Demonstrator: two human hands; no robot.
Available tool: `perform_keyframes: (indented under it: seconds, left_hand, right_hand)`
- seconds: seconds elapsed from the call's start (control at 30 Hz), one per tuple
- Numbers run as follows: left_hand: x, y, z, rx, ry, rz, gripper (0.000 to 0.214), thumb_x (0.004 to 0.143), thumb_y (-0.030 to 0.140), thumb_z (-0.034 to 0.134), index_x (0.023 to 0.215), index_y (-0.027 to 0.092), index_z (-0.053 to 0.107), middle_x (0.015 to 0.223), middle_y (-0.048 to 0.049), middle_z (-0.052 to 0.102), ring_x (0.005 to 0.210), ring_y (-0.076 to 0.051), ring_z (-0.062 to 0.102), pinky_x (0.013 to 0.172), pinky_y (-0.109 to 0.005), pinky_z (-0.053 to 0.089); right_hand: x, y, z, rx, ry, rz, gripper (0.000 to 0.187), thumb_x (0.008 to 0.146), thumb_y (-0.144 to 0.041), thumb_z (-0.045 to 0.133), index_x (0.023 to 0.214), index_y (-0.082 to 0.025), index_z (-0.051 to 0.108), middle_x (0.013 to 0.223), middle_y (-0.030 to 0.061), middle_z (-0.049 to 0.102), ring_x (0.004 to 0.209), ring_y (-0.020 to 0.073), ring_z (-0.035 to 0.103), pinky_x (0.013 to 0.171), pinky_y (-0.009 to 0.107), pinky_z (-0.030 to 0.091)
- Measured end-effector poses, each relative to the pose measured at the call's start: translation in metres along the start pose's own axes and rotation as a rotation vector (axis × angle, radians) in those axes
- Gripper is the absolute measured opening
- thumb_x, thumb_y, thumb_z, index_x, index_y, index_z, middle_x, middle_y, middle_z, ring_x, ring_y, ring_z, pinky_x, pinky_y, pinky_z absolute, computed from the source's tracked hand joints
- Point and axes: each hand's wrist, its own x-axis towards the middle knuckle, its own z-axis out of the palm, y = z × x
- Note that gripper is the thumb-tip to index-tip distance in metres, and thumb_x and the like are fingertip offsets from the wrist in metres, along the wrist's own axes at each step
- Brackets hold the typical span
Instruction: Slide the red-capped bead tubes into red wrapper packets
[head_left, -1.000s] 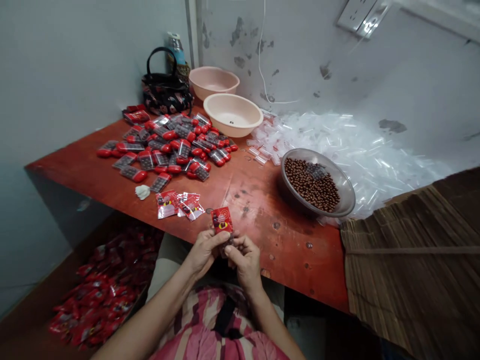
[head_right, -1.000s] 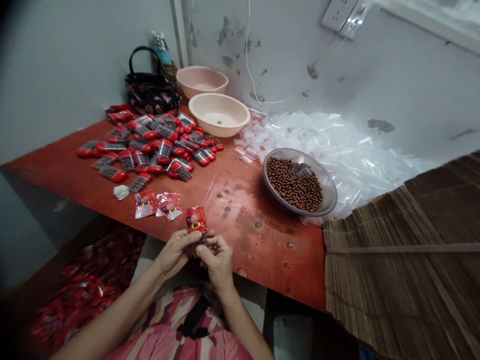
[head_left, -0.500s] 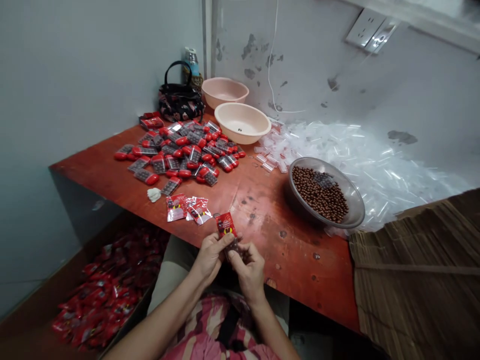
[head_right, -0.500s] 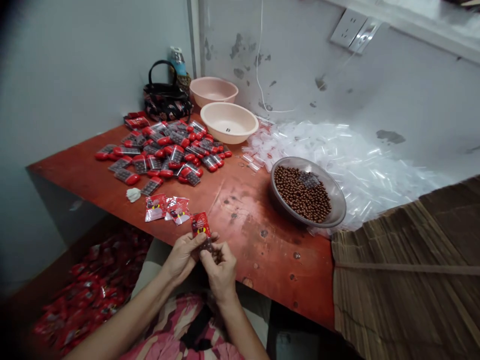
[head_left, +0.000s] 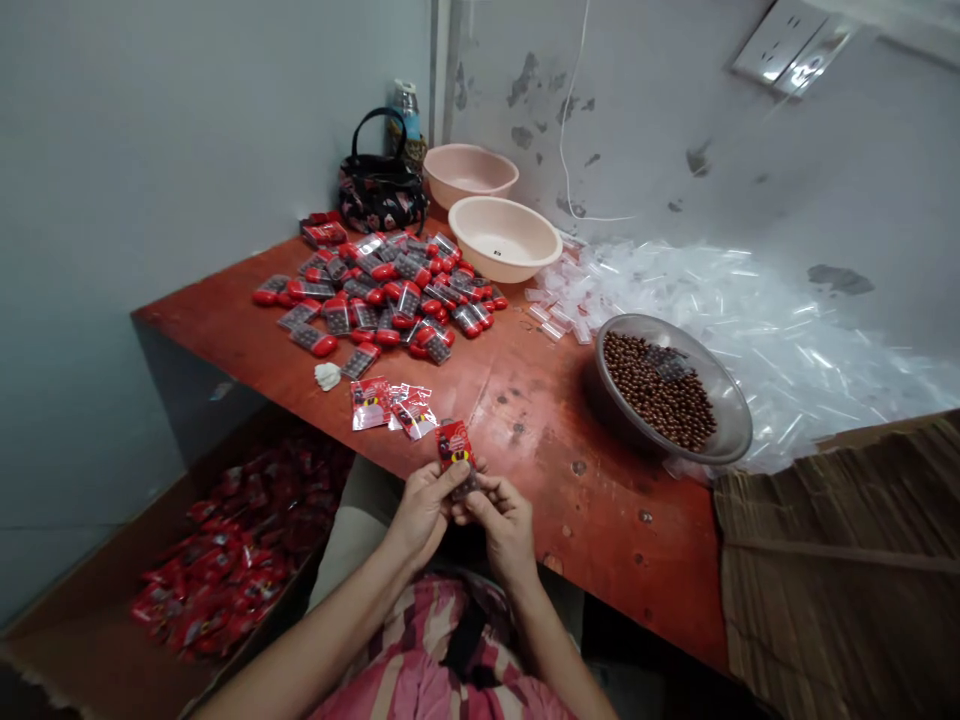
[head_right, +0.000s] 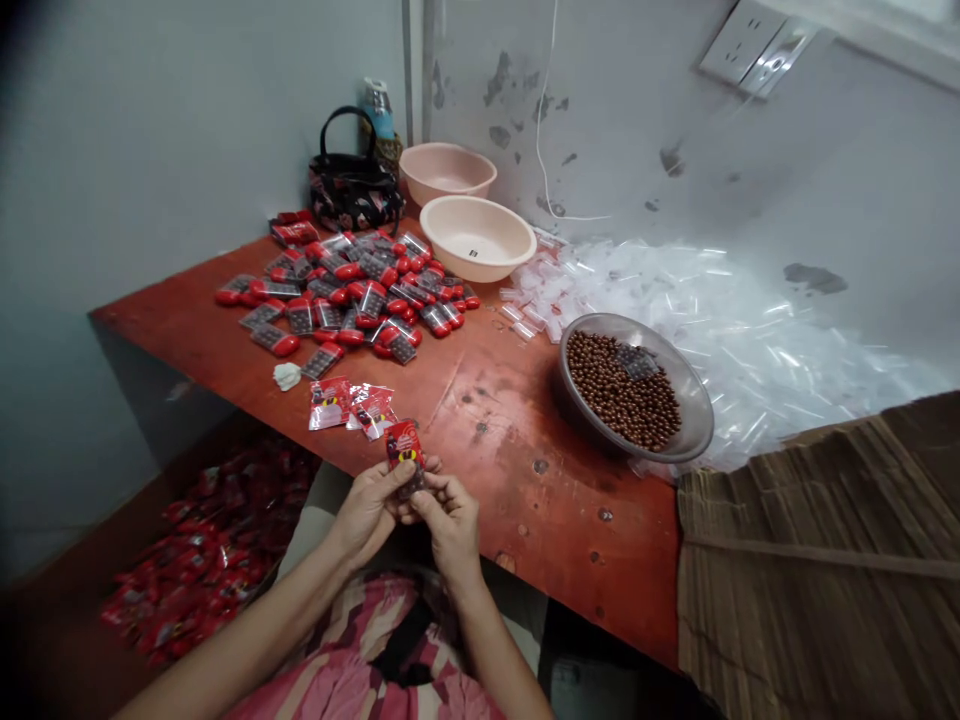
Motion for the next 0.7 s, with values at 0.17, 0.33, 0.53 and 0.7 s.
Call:
perform_keyframes:
  seconds: [0.17,0.33,0.53,0.7]
  left_hand:
    - [-0.01,0.006,-0.005,-0.081,-0.01,0.055,0.016,0.068,0.021,0.065,0.079,0.008,0.065,0.062,-0.0036,0.061,0.051,-0.007,0.049,0.044,-0.017,0.037]
    - [-0.03,0.043,-0.05,-0.224,0.186,0.326,0.023,0.071,0.031,0.061,0.088,0.014,0.061,0.097,-0.0102,0.064,0.083,-0.019,0.06,0.068,-0.029,0.049]
    - [-0.041,0.052,-0.099,0.1,0.548,0.438,0.031,0.074,0.037,0.056,0.1,0.019,0.057,0.116,-0.0134,0.055,0.097,-0.027,0.057,0.085,-0.046,0.042]
    - [0.004,0.053,-0.069,1.257,0.357,0.903,0.044,0.072,0.035,0.058,0.114,0.021,0.054,0.127,-0.0083,0.048,0.122,-0.029,0.033,0.103,-0.047,0.018]
  right_hand:
    - [0.011,0.003,0.02,0.052,-0.01,0.075,0.018,0.066,-0.026,0.067,0.069,-0.015,0.053,0.053,-0.0027,0.061,0.042,0.01,0.057,0.044,0.021,0.048]
    - [0.019,-0.001,0.041,-0.031,-0.127,0.1,0.02,0.063,-0.024,0.069,0.072,-0.015,0.053,0.052,-0.0031,0.061,0.044,0.011,0.058,0.043,0.02,0.048]
    - [0.031,-0.003,0.032,-0.16,-0.15,0.083,0.015,0.072,-0.028,0.061,0.074,-0.015,0.053,0.054,-0.0029,0.059,0.043,0.0081,0.055,0.042,0.017,0.043]
    - [0.037,0.004,0.03,-0.247,-0.202,0.074,0.016,0.075,-0.031,0.058,0.075,-0.016,0.053,0.06,-0.0016,0.06,0.046,0.0084,0.055,0.043,0.017,0.042]
